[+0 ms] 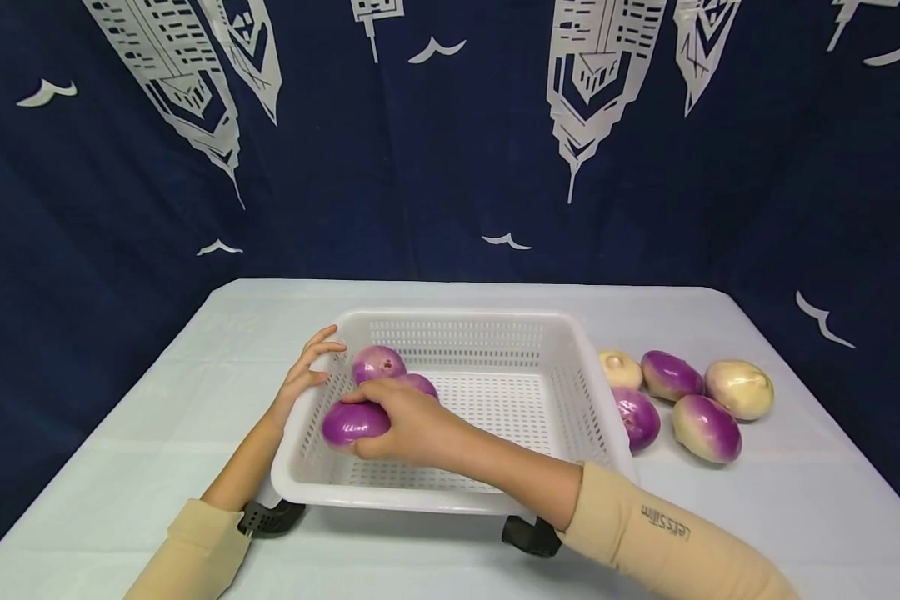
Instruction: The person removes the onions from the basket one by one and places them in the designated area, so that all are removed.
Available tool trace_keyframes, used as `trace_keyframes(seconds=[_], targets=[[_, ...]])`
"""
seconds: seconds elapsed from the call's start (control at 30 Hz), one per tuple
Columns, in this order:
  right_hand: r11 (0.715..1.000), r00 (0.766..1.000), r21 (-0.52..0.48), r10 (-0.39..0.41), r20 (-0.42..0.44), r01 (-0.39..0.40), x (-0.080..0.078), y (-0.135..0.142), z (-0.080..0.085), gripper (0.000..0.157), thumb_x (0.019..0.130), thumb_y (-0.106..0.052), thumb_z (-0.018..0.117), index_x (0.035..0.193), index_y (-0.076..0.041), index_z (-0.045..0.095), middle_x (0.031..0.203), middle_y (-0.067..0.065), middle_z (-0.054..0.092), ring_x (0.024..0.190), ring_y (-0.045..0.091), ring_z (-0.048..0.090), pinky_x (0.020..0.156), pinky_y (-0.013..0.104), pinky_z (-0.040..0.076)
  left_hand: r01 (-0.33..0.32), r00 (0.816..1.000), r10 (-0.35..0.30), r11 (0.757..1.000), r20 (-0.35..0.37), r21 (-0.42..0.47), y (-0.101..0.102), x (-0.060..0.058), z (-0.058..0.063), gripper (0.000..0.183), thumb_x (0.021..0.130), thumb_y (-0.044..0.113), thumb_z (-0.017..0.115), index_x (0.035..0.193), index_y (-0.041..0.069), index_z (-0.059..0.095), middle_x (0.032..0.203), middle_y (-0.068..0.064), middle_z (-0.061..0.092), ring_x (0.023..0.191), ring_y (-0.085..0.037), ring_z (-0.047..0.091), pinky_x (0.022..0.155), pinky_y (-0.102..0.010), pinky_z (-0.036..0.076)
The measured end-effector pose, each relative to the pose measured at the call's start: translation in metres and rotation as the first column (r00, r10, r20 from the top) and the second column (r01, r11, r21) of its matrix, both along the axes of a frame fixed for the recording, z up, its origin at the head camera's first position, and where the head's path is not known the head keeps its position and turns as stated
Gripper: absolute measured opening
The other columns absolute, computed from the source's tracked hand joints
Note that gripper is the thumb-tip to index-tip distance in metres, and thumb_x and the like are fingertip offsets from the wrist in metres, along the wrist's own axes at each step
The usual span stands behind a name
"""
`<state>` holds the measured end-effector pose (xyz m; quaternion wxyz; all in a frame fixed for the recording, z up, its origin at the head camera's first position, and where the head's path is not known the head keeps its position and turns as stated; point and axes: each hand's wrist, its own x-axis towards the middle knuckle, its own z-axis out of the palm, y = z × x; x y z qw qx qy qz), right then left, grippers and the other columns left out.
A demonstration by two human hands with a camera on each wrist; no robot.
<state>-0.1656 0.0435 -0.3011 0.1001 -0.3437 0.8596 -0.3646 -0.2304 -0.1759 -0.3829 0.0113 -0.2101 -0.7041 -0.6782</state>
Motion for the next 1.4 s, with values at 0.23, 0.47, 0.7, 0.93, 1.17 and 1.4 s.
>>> trace_keyframes(seconds=[0.23, 0.47, 0.7, 0.93, 1.17, 1.4], targets=[[0.998, 0.999, -0.047, -0.032, 0.014, 0.032, 0.002, 0.006, 0.011, 0.053, 0.074, -0.015, 0.067, 0.124, -0.015, 0.053, 0.129, 0.007, 0.051, 0.113, 0.026, 0.052, 0.086, 0.037, 0.05, -0.006, 1.0, 0.006, 1.0, 0.007, 0.017, 0.0, 0.0, 0.0, 0.047, 0.076, 0.005, 0.035, 0.121, -0.009, 0.036, 0.151, -0.002, 0.007, 0.136, -0.03, 0.01, 0.095, -0.04, 0.036], [0.993, 0.999, -0.114, -0.026, 0.025, 0.029, 0.007, 0.014, 0.018, 0.053, 0.074, -0.011, 0.067, 0.124, -0.015, 0.052, 0.129, 0.008, 0.05, 0.112, 0.027, 0.051, 0.082, 0.032, 0.052, -0.021, 1.0, 0.021, 1.0, -0.014, -0.002, 0.001, -0.001, -0.001, 0.048, 0.076, 0.005, 0.034, 0.121, -0.011, 0.035, 0.151, -0.004, 0.008, 0.137, -0.029, 0.007, 0.095, -0.036, 0.033], [0.979, 0.996, -0.196, -0.047, 0.075, 0.061, 0.014, 0.026, 0.027, 0.055, 0.075, -0.009, 0.067, 0.126, -0.018, 0.051, 0.137, 0.007, 0.044, 0.115, 0.027, 0.049, 0.082, 0.032, 0.052, -0.008, 1.0, 0.008, 1.0, -0.003, 0.007, -0.001, -0.001, 0.001, 0.048, 0.075, 0.005, 0.034, 0.121, -0.009, 0.036, 0.151, -0.004, 0.007, 0.136, -0.03, 0.007, 0.09, -0.036, 0.039], [0.969, 0.994, -0.234, -0.066, 0.082, 0.084, 0.017, 0.037, 0.03, 0.053, 0.076, -0.012, 0.068, 0.126, -0.019, 0.051, 0.138, 0.005, 0.043, 0.12, 0.029, 0.047, 0.087, 0.038, 0.05, -0.004, 1.0, 0.004, 0.999, 0.011, 0.033, -0.001, 0.0, 0.001, 0.042, 0.075, 0.005, 0.035, 0.115, 0.01, 0.048, 0.151, -0.003, 0.006, 0.135, -0.032, 0.009, 0.088, -0.044, 0.041], [0.943, 0.993, -0.311, -0.102, 0.063, 0.117, 0.02, 0.051, 0.026, 0.053, 0.077, -0.012, 0.068, 0.126, -0.016, 0.051, 0.139, 0.009, 0.041, 0.122, 0.032, 0.045, 0.086, 0.03, 0.05, -0.004, 1.0, 0.004, 0.999, 0.014, 0.042, -0.001, 0.0, 0.0, 0.042, 0.075, 0.005, 0.036, 0.111, 0.018, 0.05, 0.151, -0.004, 0.007, 0.134, -0.033, 0.012, 0.086, -0.043, 0.042], [0.932, 0.986, -0.326, -0.168, 0.001, 0.159, 0.022, 0.068, 0.023, 0.052, 0.078, -0.014, 0.068, 0.127, -0.017, 0.05, 0.141, 0.007, 0.04, 0.124, 0.031, 0.043, 0.088, 0.033, 0.049, -0.006, 1.0, 0.005, 1.0, 0.015, 0.021, 0.0, 0.0, 0.002, 0.047, 0.075, 0.006, 0.035, 0.12, -0.006, 0.037, 0.151, -0.003, 0.005, 0.134, -0.034, 0.013, 0.087, -0.045, 0.042]])
